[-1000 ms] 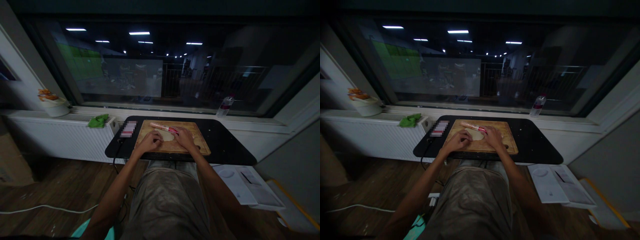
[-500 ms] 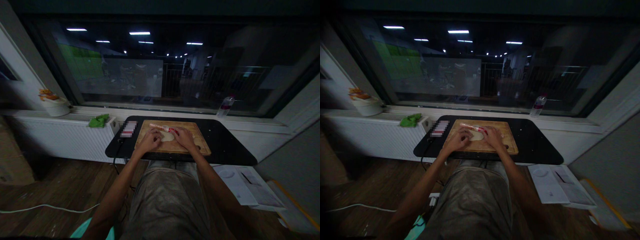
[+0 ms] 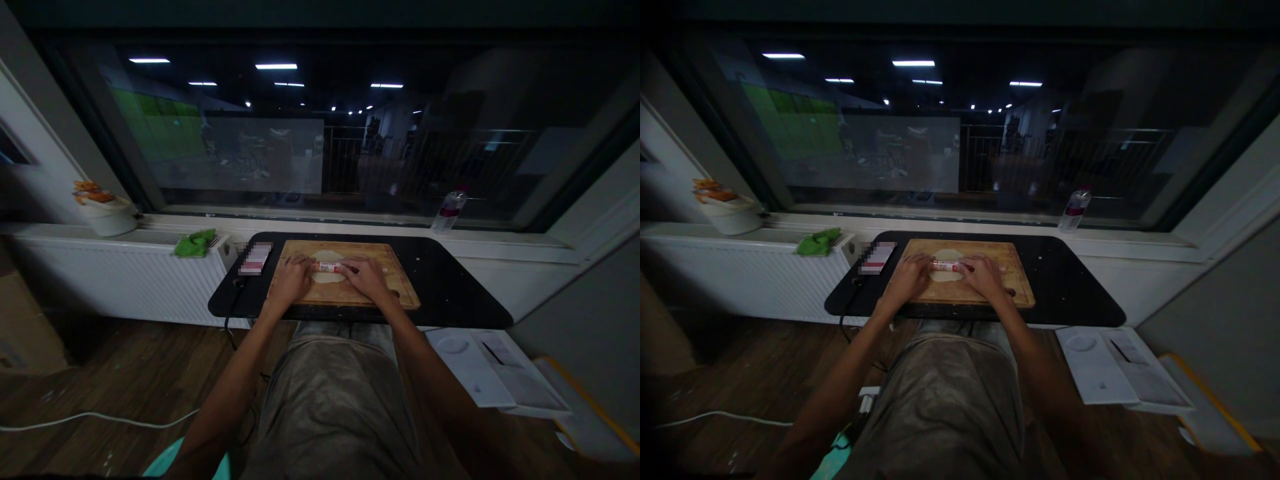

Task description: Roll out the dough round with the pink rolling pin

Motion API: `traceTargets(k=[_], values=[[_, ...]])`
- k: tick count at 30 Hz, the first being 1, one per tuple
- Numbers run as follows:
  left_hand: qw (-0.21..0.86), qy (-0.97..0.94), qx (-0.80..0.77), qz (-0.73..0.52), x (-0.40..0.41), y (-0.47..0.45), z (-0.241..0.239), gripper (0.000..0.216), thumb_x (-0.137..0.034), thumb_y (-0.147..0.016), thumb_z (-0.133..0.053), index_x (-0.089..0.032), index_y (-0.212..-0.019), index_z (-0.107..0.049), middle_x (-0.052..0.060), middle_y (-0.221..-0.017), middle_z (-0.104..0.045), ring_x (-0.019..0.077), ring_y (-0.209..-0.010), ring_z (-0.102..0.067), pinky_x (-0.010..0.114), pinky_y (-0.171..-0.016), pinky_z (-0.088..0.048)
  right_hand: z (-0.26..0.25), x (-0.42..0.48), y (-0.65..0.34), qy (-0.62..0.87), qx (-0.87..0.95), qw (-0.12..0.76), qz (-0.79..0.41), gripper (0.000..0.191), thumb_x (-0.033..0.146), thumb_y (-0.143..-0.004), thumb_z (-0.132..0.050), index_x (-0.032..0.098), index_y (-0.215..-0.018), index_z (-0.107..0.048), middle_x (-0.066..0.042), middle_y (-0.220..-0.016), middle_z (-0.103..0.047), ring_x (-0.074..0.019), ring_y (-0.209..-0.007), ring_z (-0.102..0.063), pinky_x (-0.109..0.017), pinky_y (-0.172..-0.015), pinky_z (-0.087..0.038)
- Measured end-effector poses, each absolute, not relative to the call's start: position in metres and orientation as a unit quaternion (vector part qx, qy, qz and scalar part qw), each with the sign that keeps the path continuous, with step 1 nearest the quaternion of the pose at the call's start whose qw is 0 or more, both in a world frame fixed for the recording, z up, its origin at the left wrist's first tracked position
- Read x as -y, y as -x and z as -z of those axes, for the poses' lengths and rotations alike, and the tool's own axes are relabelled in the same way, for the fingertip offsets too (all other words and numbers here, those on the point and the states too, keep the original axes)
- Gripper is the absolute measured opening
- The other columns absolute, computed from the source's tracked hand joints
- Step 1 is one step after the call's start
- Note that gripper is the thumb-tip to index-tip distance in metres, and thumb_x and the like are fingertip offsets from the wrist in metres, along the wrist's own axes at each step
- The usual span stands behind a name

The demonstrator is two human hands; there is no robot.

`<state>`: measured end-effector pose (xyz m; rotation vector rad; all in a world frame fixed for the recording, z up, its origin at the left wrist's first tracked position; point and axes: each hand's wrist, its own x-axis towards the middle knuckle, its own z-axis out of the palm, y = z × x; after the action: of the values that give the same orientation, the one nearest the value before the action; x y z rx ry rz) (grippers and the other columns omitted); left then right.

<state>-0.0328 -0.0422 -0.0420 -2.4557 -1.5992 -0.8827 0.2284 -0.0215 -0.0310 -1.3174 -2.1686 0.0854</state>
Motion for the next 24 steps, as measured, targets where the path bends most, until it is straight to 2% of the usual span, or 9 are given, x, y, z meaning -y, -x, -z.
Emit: traceTargets(k=[6,13,19,24], values=[[0.039,0.804,0.526,0.275,0.059,0.038,0.036,0.04,-0.013,-0.105,-0.065,-0.021,-0.14,-0.083,0.013,-0.141,-0.083,0.0296,-0.131,-0.078,0.044,-0.121,-0.057,0.029,0.034,-0.225,0.484,0.821,0.301,-0.044,0.026,0.03,-0.112,-0.07,0.03,-0.13,-0.089,-0.004,-0.132,-0.086,-0.027,-0.13,-0.077,-0.039,-0.116,-0.057],[0.014,0.812,0.502,0.296,0.068,0.042,0.038,0.036,-0.014,-0.102,-0.071,-0.025,-0.132,-0.087,0.008,-0.139,-0.084,0.0278,-0.128,-0.081,0.041,-0.114,-0.063,0.03,0.044,-0.223,0.481,0.822,0.301,-0.055,0.025,0.027,-0.11,-0.074,0.031,-0.129,-0.089,-0.002,-0.131,-0.087,-0.0258,-0.127,-0.078,-0.037,-0.112,-0.059],[0.012,0.821,0.484,0.303,0.079,0.046,0.043,0.049,-0.003,-0.097,-0.067,-0.029,-0.135,-0.086,0.004,-0.142,-0.083,0.0259,-0.131,-0.08,0.041,-0.115,-0.064,0.03,0.052,-0.223,0.46,0.829,0.313,-0.063,0.024,0.03,-0.111,-0.072,0.034,-0.125,-0.09,-0.002,-0.127,-0.088,-0.0272,-0.125,-0.079,-0.04,-0.111,-0.06],[-0.002,0.822,0.471,0.32,0.079,0.048,0.047,0.048,-0.003,-0.098,-0.068,-0.031,-0.131,-0.087,0.003,-0.143,-0.082,0.0246,-0.133,-0.079,0.044,-0.124,-0.06,0.033,0.052,-0.223,0.451,0.828,0.323,-0.082,0.023,0.031,-0.11,-0.072,0.036,-0.122,-0.091,0.0,-0.126,-0.088,-0.0274,-0.124,-0.08,-0.041,-0.11,-0.061]])
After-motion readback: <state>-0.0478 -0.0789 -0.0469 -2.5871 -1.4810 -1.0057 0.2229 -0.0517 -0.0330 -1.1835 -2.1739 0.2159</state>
